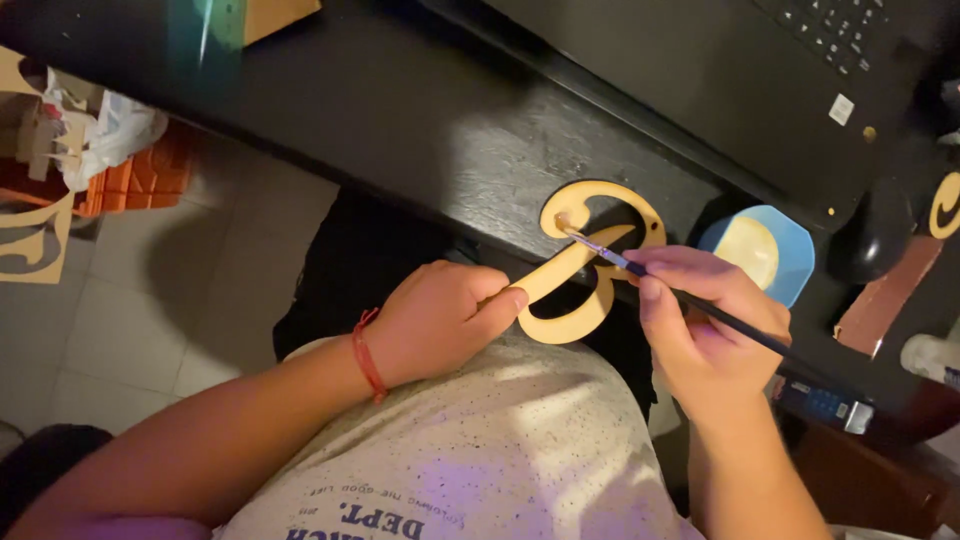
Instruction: Apply a liquid coating to a wooden letter cutout using a small paintbrush.
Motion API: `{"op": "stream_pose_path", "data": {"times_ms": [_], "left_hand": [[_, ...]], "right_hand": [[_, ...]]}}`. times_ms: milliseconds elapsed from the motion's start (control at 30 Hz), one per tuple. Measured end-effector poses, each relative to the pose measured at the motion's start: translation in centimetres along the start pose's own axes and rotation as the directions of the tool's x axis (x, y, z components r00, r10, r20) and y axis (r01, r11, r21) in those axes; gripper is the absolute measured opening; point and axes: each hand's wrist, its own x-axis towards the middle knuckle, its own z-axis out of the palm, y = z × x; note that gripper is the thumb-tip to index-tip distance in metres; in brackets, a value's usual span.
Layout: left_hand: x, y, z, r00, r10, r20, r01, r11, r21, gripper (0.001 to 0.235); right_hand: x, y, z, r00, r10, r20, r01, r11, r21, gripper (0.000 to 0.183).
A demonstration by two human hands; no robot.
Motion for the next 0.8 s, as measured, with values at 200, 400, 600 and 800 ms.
{"op": "stream_pose_path", "data": {"times_ms": [200, 400, 600, 800], "left_hand": [[0.8, -1.0, 0.0, 0.997, 0.083, -0.009, -0.082, 0.995, 0.050, 0.047], [-0.2, -1.4, -0.9, 0.961, 0.273, 0.033, -0.275, 0.955, 0.109, 0.045], [-2.9, 0.6, -1.5, 0.900, 0.434, 0.031, -0.433, 0.886, 0.165, 0.045], [-5.7, 2.4, -0.4, 0.834, 0.549, -0.057, -0.523, 0.820, 0.233, 0.044]], "right_hand": [[0.5, 0.2, -0.7, 0.999, 0.044, -0.015, -0.044, 0.998, -0.038, 0.006], [-1.0, -0.4, -2.1, 0.997, -0.001, -0.082, -0.001, 1.000, -0.023, 0.007], [-2.8, -3.4, -3.8, 0.987, -0.083, -0.139, 0.079, 0.996, -0.036, 0.009], [-5.8, -4.8, -6.0, 0.949, -0.121, -0.290, 0.109, 0.992, -0.058, 0.015]]}}
